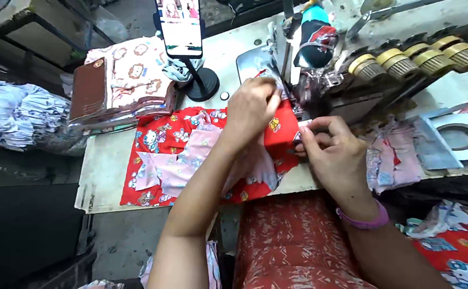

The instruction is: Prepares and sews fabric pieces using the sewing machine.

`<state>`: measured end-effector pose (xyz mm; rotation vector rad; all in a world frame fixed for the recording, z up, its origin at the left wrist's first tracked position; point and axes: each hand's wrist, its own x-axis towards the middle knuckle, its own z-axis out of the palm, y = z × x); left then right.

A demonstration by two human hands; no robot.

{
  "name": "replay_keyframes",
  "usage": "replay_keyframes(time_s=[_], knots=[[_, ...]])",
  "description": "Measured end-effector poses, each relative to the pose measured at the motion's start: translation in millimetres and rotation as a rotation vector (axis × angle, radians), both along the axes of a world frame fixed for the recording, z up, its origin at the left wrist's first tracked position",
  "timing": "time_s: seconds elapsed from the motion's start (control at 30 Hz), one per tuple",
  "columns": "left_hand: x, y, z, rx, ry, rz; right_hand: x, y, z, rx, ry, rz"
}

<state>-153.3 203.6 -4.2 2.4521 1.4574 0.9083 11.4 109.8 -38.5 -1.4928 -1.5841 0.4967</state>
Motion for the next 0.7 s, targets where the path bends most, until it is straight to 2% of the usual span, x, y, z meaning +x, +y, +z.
replay_keyframes(time_s=[0.13,0.27,0.4,0.43,0.5,0.6,0.7], knots=[[-10,14,21,-0.286,0.132,0.082,-6,-12,-6,0.031,0.038,0.185],[-34,-14,18,-0.144,0.010,0.084,-6,-11,-20,0.004,0.147,0.303],[-33,-70,22,-0.088,-0.040,-0.063,6,-12,-17,0.073,0.302,0.432],[-26,-83,20,-0.105,-0.054,-0.119,14,-14,-13,0.070,0.291,0.491],[-6,-103,11,-0.134,-0.062,-0.226,30,-20,-8,0.078,0.090,0.554],[25,-110,1,-0.168,0.036,-0.261,51,-12,-16,0.154,-0.209,0.379],[35,-102,12,-0.112,0.040,-0.154,68,10,-9,0.214,-0.218,0.261]])
